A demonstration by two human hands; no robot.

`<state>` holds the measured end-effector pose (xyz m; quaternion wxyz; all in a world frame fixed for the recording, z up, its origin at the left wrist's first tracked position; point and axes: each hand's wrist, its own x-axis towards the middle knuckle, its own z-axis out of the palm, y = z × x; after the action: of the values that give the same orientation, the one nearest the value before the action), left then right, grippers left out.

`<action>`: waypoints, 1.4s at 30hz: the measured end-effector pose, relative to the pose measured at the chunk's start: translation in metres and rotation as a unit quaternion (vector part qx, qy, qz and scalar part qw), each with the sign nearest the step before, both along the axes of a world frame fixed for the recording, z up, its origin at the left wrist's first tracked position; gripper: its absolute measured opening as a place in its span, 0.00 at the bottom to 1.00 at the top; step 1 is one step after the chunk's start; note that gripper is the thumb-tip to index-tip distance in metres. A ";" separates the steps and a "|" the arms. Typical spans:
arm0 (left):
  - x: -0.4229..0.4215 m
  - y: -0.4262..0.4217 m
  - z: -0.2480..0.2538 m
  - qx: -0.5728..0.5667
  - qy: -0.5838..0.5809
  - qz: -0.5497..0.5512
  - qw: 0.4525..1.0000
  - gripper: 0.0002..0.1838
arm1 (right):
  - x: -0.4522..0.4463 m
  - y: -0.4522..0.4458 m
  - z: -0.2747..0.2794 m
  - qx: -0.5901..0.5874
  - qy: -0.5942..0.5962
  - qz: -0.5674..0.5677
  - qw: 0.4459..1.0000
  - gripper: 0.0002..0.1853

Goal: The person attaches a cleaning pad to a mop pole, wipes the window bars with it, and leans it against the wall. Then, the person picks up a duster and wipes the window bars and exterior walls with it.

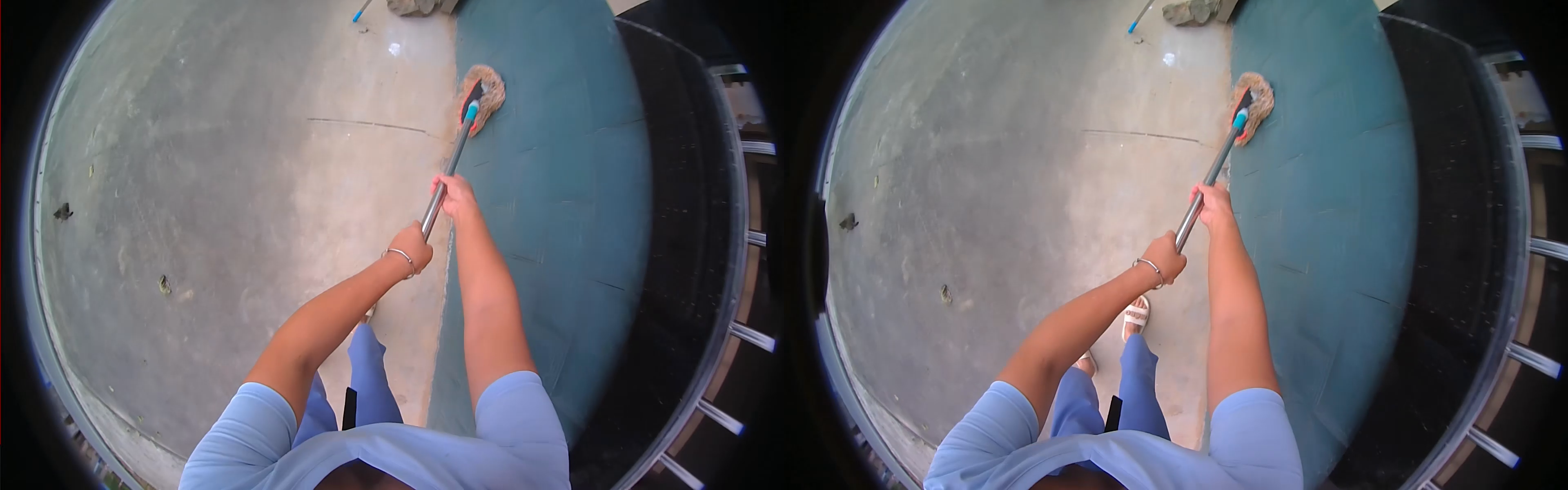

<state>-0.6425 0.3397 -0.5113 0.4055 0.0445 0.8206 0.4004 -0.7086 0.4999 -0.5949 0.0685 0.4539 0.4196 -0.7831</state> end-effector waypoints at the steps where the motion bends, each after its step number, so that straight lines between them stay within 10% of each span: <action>1: 0.001 0.000 -0.009 0.007 -0.021 0.011 1.000 0.11 | 0.004 -0.003 -0.010 -0.007 -0.007 -0.002 1.000 0.02; 11: 0.112 -0.090 -0.064 -0.062 -0.102 -0.112 0.987 0.15 | 0.156 -0.073 -0.076 -0.046 -0.035 0.067 0.996 0.02; 23: 0.286 -0.287 0.058 -0.075 -0.353 -0.296 0.884 0.18 | 0.484 -0.273 -0.012 -0.241 -0.346 -0.207 0.883 0.02; 34: 0.290 -0.338 0.083 -0.075 -0.236 -0.365 0.898 0.18 | 0.426 -0.297 0.059 -0.232 -0.341 -0.210 0.886 0.01; 42: 0.202 -0.246 0.114 -0.022 0.032 -0.196 0.980 0.15 | 0.253 -0.189 0.103 -0.175 -0.115 -0.108 0.972 0.02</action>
<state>-0.4408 0.0935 -0.3970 0.4505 0.2087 0.8170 0.2932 -0.4553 0.3110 -0.4919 0.1099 0.5645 0.2136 -0.7897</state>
